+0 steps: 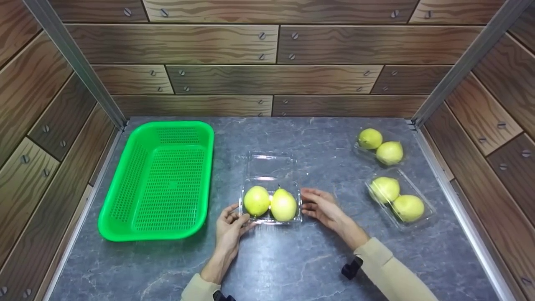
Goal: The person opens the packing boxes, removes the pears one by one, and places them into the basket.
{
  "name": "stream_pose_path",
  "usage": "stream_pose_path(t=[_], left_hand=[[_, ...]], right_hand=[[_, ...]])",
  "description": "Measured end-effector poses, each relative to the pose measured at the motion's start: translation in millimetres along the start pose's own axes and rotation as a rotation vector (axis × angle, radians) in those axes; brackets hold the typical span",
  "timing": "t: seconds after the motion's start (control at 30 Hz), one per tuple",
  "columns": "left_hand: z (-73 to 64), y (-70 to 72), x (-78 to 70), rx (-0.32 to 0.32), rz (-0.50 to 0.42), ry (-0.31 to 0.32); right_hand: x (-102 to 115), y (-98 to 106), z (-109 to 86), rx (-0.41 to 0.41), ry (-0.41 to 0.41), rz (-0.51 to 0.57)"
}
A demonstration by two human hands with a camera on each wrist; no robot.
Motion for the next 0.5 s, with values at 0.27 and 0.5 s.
stream_pose_path(t=[0.27,0.5], left_hand=[[-1.1,0.7,0.4,0.002,-0.009,-0.002],[-1.0,0.2,-2.2,-0.001,0.018,-0.012]], right_hand=[[-8.7,-4.9,-7.2,0.02,-0.006,0.02],[-9.8,-9.7,-8.7,0.011,0.012,0.031]])
Point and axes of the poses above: each hand's wrist, its own z-axis towards the middle knuckle, its own y-axis out of the back of the hand, x = y × z, the point moved 5 cm from there along z, towards the middle knuckle, and after that the axes turned 12 degrees about -x, right-handed, at the moved point
